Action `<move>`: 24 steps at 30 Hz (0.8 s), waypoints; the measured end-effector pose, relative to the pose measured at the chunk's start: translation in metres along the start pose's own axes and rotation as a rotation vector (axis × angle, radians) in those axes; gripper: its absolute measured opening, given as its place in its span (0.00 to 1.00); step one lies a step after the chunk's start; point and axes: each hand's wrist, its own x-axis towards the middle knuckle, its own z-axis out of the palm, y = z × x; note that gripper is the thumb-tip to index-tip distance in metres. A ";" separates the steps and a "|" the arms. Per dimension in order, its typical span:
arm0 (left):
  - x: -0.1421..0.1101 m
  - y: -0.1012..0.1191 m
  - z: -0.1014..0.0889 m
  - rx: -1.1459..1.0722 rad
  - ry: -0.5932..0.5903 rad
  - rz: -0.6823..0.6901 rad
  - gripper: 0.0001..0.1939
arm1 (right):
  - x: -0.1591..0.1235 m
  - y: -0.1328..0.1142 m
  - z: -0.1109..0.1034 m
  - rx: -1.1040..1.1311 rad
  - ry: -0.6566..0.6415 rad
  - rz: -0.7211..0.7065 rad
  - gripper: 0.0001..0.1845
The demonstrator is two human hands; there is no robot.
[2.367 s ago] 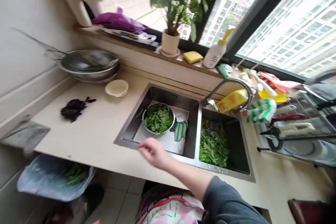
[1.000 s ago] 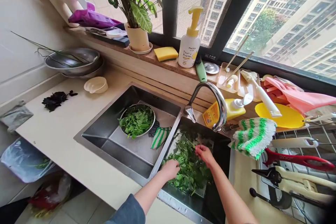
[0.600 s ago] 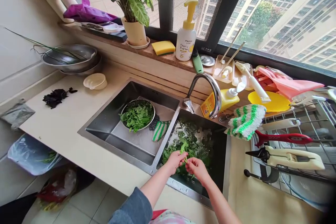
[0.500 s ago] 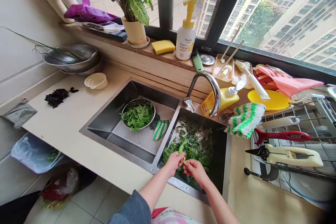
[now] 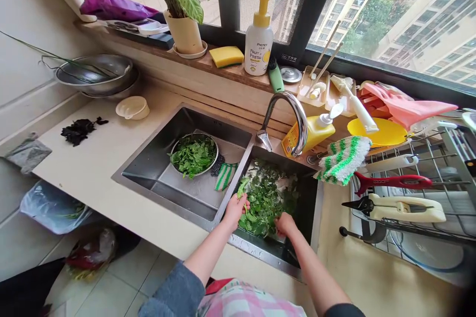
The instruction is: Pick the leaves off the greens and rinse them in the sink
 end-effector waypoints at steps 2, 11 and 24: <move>-0.002 -0.003 -0.001 -0.031 0.007 -0.079 0.19 | 0.001 0.000 0.005 -0.047 -0.047 0.036 0.10; -0.007 -0.012 -0.007 -0.234 0.017 -0.193 0.11 | -0.002 -0.026 0.014 -0.263 0.068 -0.094 0.13; -0.035 -0.010 -0.014 -0.340 -0.077 -0.208 0.13 | 0.109 -0.094 -0.065 -0.350 0.164 -0.263 0.25</move>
